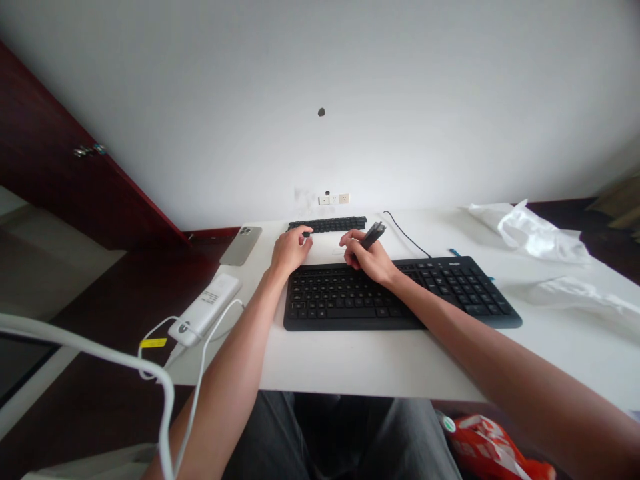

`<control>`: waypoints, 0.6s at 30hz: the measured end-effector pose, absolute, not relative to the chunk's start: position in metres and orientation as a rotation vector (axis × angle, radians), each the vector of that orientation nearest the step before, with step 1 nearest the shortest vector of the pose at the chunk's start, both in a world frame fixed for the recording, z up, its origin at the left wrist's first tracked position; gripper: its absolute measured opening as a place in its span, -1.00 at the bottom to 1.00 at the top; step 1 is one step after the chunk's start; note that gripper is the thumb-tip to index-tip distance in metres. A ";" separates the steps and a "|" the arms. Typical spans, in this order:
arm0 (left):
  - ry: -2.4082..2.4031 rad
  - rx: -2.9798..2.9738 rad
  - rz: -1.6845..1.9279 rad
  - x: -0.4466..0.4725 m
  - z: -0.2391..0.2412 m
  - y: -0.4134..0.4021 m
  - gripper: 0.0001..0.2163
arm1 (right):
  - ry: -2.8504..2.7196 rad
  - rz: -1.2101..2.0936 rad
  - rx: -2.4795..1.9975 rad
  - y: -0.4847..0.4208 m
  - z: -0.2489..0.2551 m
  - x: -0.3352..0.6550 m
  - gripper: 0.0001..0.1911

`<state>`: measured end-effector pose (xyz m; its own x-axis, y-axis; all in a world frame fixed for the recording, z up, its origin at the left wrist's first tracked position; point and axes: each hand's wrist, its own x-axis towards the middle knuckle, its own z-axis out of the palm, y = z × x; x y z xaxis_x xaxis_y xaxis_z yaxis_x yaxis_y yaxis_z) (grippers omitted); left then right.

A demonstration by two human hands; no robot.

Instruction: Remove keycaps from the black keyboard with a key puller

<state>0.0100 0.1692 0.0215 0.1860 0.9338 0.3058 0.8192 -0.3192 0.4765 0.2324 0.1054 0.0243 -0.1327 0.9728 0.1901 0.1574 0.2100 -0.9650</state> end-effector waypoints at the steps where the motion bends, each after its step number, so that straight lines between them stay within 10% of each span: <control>1: 1.591 2.247 0.877 0.013 0.024 0.167 -0.73 | -1.479 1.068 -1.106 0.105 0.025 0.232 -0.78; 7: 1.057 2.069 0.957 0.029 0.032 0.152 -0.51 | -1.366 1.004 -1.176 0.108 0.023 0.233 -0.63; 18: 1.001 2.127 0.868 0.034 0.025 0.153 -0.71 | -1.301 0.969 -1.130 0.111 0.024 0.233 -0.51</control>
